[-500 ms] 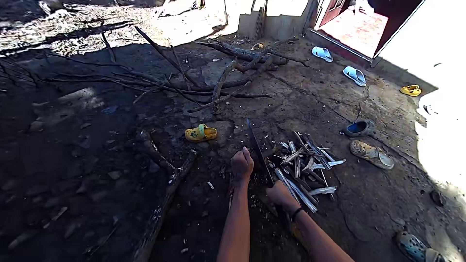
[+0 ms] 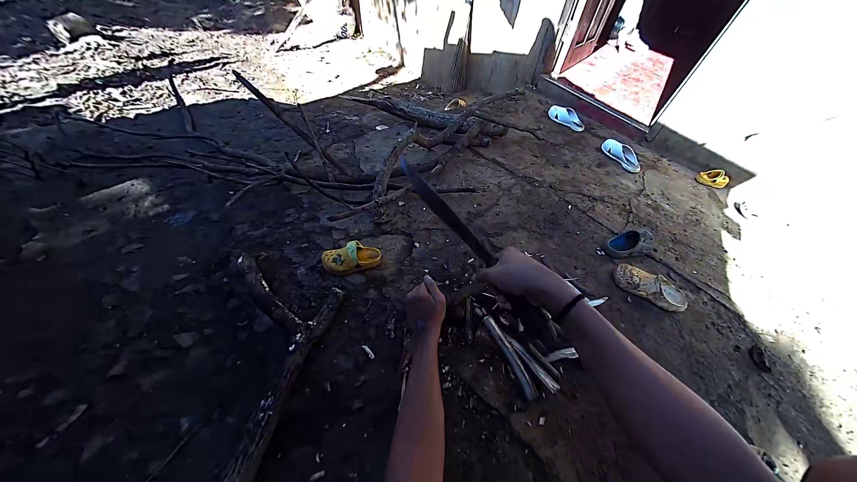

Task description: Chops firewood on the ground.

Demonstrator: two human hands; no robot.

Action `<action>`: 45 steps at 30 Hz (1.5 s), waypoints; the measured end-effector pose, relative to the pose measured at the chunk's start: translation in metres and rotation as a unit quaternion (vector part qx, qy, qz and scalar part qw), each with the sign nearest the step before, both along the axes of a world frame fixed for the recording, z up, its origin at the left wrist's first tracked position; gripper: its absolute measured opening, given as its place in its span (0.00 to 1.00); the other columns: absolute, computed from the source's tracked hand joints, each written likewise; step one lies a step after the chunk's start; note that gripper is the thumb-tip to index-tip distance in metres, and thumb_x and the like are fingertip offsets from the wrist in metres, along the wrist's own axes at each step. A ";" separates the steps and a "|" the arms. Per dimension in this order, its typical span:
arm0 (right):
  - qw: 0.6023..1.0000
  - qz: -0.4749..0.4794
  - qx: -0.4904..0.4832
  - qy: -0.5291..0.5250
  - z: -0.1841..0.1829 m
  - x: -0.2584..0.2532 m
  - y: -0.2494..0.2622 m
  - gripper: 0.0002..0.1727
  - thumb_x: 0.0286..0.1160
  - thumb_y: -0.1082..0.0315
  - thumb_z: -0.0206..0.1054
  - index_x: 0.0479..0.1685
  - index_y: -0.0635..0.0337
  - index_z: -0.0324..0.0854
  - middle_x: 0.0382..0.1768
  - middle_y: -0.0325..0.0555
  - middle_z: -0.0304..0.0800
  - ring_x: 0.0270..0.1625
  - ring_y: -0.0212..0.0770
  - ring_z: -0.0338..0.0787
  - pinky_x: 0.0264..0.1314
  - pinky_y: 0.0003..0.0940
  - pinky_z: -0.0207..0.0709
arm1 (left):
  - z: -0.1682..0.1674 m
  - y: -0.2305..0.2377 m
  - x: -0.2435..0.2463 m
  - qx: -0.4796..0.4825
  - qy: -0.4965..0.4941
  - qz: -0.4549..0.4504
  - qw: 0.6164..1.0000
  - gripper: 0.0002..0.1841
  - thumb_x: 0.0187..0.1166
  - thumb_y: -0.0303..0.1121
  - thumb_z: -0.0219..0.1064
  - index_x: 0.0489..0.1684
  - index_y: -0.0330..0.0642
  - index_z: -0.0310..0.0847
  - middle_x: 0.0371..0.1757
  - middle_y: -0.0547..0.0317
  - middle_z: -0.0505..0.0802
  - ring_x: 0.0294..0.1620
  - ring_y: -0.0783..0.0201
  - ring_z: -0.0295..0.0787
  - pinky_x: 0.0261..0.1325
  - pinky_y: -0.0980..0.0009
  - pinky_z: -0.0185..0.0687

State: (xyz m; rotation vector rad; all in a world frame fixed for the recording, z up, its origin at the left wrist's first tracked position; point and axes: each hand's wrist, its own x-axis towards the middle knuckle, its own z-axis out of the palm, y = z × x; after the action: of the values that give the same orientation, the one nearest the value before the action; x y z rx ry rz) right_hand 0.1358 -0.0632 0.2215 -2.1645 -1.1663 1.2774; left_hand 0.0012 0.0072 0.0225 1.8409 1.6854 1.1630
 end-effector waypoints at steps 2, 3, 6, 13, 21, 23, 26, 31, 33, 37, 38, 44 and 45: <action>0.986 -0.044 0.148 0.064 0.041 -0.011 -0.008 0.16 0.84 0.55 0.67 0.39 0.60 0.78 0.13 0.41 0.76 0.11 0.34 0.79 0.15 0.30 0.78 | 0.003 0.003 0.000 -0.028 -0.001 0.011 1.000 0.31 0.92 0.37 0.42 0.17 0.27 0.80 0.25 0.34 0.89 0.38 0.37 0.93 0.46 0.41 0.83; 0.970 -0.051 0.217 0.102 0.061 -0.016 -0.008 0.16 0.87 0.59 0.66 0.33 0.61 0.77 0.12 0.41 0.76 0.11 0.35 0.79 0.15 0.30 0.80 | 0.002 0.006 0.000 -0.027 -0.006 0.021 0.999 0.31 0.92 0.36 0.41 0.16 0.28 0.79 0.24 0.35 0.89 0.37 0.38 0.93 0.45 0.42 0.82; 0.895 -0.055 0.428 0.114 0.050 -0.025 -0.021 0.15 0.86 0.62 0.61 0.28 0.56 0.73 0.09 0.42 0.72 0.07 0.38 0.74 0.09 0.35 0.75 | 0.007 0.005 0.000 -0.040 -0.001 0.032 0.999 0.31 0.93 0.37 0.41 0.15 0.29 0.79 0.23 0.37 0.89 0.36 0.39 0.93 0.43 0.42 0.82; 0.987 -0.061 -0.134 -0.065 -0.173 -0.052 -0.072 0.14 0.74 0.59 0.66 0.43 0.62 0.81 0.33 0.48 0.87 0.30 0.41 0.90 0.36 0.44 0.84 | -0.001 -0.003 0.011 0.002 -0.007 0.047 0.999 0.31 0.90 0.37 0.42 0.12 0.30 0.77 0.20 0.40 0.87 0.32 0.41 0.92 0.39 0.46 0.82; 0.856 -0.141 -0.172 0.467 -0.135 -0.002 -0.055 0.15 0.88 0.68 0.50 0.28 0.52 0.68 0.10 0.32 0.66 0.09 0.26 0.71 0.13 0.20 0.71 | -0.008 0.000 0.011 0.096 0.007 0.017 0.995 0.31 0.89 0.36 0.43 0.10 0.29 0.76 0.17 0.40 0.86 0.27 0.43 0.91 0.35 0.47 0.81; 0.791 -0.182 -0.151 0.564 -0.113 -0.001 -0.058 0.17 0.87 0.69 0.48 0.24 0.52 0.68 0.08 0.32 0.67 0.08 0.25 0.72 0.10 0.17 0.70 | -0.006 0.002 0.008 0.061 -0.001 0.035 0.998 0.30 0.90 0.35 0.44 0.13 0.26 0.79 0.20 0.38 0.87 0.31 0.41 0.92 0.40 0.47 0.82; 0.919 -0.131 -0.030 0.371 -0.045 -0.017 -0.070 0.08 0.89 0.70 0.55 0.36 0.58 0.71 0.13 0.36 0.72 0.12 0.30 0.77 0.15 0.25 0.79 | 0.015 0.003 0.009 -0.038 0.017 0.052 0.998 0.29 0.92 0.34 0.44 0.23 0.24 0.84 0.30 0.33 0.92 0.44 0.37 0.94 0.52 0.43 0.82; 0.924 -0.077 0.324 0.187 0.037 -0.015 -0.067 0.13 0.86 0.71 0.63 0.29 0.61 0.75 0.10 0.41 0.76 0.11 0.33 0.79 0.17 0.27 0.80 | 0.016 0.016 0.011 -0.126 0.027 0.061 0.990 0.31 0.95 0.39 0.41 0.26 0.29 0.85 0.36 0.33 0.93 0.49 0.37 0.93 0.54 0.40 0.82; 0.871 -0.088 0.465 0.133 0.022 -0.015 -0.053 0.11 0.80 0.69 0.63 0.27 0.56 0.74 0.10 0.41 0.74 0.09 0.36 0.77 0.13 0.32 0.78 | 0.016 0.016 0.011 -0.129 0.030 0.065 0.989 0.31 0.95 0.40 0.40 0.24 0.30 0.84 0.34 0.35 0.93 0.48 0.38 0.93 0.52 0.40 0.82; 0.971 -0.125 0.201 -0.037 -0.119 -0.040 -0.068 0.10 0.75 0.65 0.66 0.34 0.63 0.81 0.21 0.45 0.81 0.24 0.41 0.83 0.33 0.43 0.79 | 0.012 0.014 0.008 -0.128 0.027 0.062 0.989 0.32 0.95 0.41 0.40 0.24 0.30 0.82 0.33 0.34 0.92 0.47 0.37 0.93 0.52 0.40 0.81; 0.995 -0.091 0.031 -0.029 -0.151 -0.040 -0.077 0.11 0.76 0.62 0.66 0.40 0.63 0.82 0.26 0.45 0.84 0.28 0.39 0.86 0.37 0.43 0.82 | 0.011 0.009 0.009 -0.118 0.026 0.059 0.991 0.31 0.95 0.40 0.41 0.24 0.29 0.83 0.33 0.34 0.92 0.47 0.37 0.93 0.52 0.41 0.82; 0.900 -0.166 -0.150 0.374 -0.156 -0.029 -0.080 0.13 0.87 0.69 0.54 0.29 0.55 0.69 0.12 0.35 0.70 0.10 0.30 0.73 0.15 0.25 0.75 | -0.010 0.001 0.011 0.048 0.003 0.054 0.997 0.30 0.90 0.35 0.44 0.11 0.29 0.76 0.18 0.40 0.85 0.28 0.42 0.90 0.39 0.46 0.80; 0.839 -0.188 -0.143 0.489 -0.150 -0.024 -0.083 0.15 0.87 0.69 0.51 0.26 0.53 0.68 0.10 0.33 0.67 0.09 0.27 0.71 0.12 0.21 0.72 | -0.013 0.000 0.011 0.066 0.002 0.054 0.996 0.30 0.89 0.36 0.44 0.09 0.31 0.74 0.15 0.42 0.83 0.26 0.44 0.88 0.36 0.47 0.79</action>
State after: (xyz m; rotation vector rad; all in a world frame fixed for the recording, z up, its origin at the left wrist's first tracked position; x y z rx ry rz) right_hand 0.1120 -0.1462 0.0713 -1.3774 -0.1244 2.0394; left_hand 0.0121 0.0073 0.0098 1.8491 1.7669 1.3465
